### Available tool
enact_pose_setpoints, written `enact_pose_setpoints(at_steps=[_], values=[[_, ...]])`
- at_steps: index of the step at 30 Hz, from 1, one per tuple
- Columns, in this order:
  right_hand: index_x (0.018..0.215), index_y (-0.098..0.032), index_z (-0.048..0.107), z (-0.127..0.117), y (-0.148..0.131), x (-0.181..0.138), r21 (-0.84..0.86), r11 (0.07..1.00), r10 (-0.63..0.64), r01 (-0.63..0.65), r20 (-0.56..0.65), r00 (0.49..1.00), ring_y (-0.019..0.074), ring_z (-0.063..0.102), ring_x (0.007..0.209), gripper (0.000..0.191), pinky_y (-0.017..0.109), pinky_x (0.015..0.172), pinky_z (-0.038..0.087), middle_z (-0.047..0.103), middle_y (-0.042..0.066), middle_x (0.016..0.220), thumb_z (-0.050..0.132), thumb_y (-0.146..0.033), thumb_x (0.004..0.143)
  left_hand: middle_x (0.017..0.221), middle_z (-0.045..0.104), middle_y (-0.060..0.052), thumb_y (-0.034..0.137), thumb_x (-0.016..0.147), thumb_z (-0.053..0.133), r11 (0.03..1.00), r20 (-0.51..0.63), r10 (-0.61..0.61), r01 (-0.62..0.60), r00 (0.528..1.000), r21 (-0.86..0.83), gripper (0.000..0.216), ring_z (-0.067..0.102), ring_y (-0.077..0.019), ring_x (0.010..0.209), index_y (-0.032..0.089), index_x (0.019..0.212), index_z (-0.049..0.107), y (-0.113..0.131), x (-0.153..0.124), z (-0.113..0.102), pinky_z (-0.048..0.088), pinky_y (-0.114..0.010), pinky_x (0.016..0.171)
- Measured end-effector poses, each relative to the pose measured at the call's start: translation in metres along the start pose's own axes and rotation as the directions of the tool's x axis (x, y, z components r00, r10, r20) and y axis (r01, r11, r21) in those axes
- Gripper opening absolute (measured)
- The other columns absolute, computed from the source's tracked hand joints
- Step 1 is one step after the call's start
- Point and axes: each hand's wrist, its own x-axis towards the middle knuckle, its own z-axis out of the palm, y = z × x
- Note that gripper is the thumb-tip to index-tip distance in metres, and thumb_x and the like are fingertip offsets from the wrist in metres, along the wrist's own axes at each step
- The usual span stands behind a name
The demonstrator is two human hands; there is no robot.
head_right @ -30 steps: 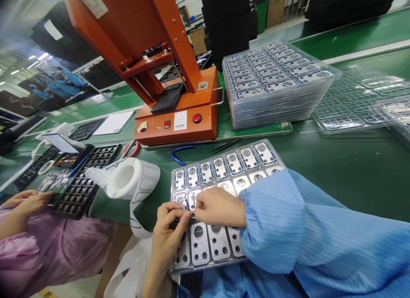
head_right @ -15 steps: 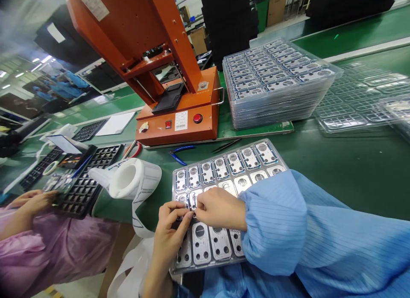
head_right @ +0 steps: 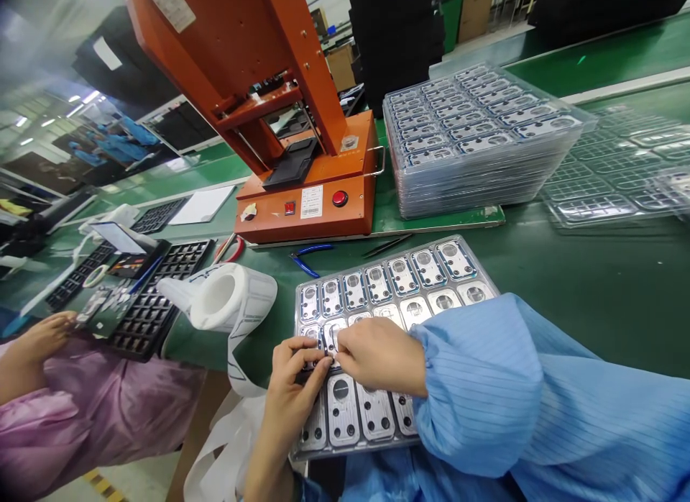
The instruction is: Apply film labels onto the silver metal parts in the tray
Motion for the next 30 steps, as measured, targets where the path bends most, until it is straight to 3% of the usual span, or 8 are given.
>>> enact_pose_setpoints(at_steps=[15, 22, 30], values=[[0.076, -0.018, 0.064, -0.001, 0.003, -0.001, -0.047, 0.999, -0.01, 0.011, 0.016, 1.0, 0.0163, 0.06, 0.069, 0.014, 0.025, 0.056, 0.027, 0.07, 0.001, 0.076, 0.052, -0.021, 0.083, 0.093, 0.056, -0.005, 0.026, 0.082, 0.061, 0.999, -0.014, 0.034, -0.034, 0.999, 0.013, 0.006, 0.053, -0.021, 0.093, 0.023, 0.08, 0.066, 0.001, 0.001, 0.0, 0.046, -0.037, 0.082], [0.078, -0.017, 0.062, -0.003, 0.003, -0.002, -0.109, 0.991, -0.075, 0.079, 0.04, 0.996, 0.0171, 0.062, 0.07, 0.013, 0.026, 0.055, 0.025, 0.07, 0.002, 0.078, 0.051, -0.019, 0.085, 0.095, 0.054, -0.005, 0.022, 0.082, 0.061, 0.999, 0.007, 0.032, -0.032, 0.999, 0.01, 0.003, 0.051, -0.021, 0.094, 0.022, 0.081, 0.064, 0.002, 0.0, 0.0, 0.045, -0.039, 0.083], [0.071, -0.019, 0.058, 0.01, 0.005, -0.001, -0.099, 0.994, -0.045, 0.041, -0.037, 0.998, 0.0163, 0.061, 0.064, 0.013, 0.025, 0.051, 0.02, 0.066, -0.001, 0.068, 0.061, -0.022, 0.083, 0.123, 0.043, -0.009, 0.019, 0.083, 0.059, 0.995, 0.033, -0.098, 0.098, 0.995, 0.012, 0.007, 0.042, -0.0246, 0.119, 0.023, 0.081, 0.064, 0.005, -0.007, 0.001, 0.038, -0.047, 0.099]])
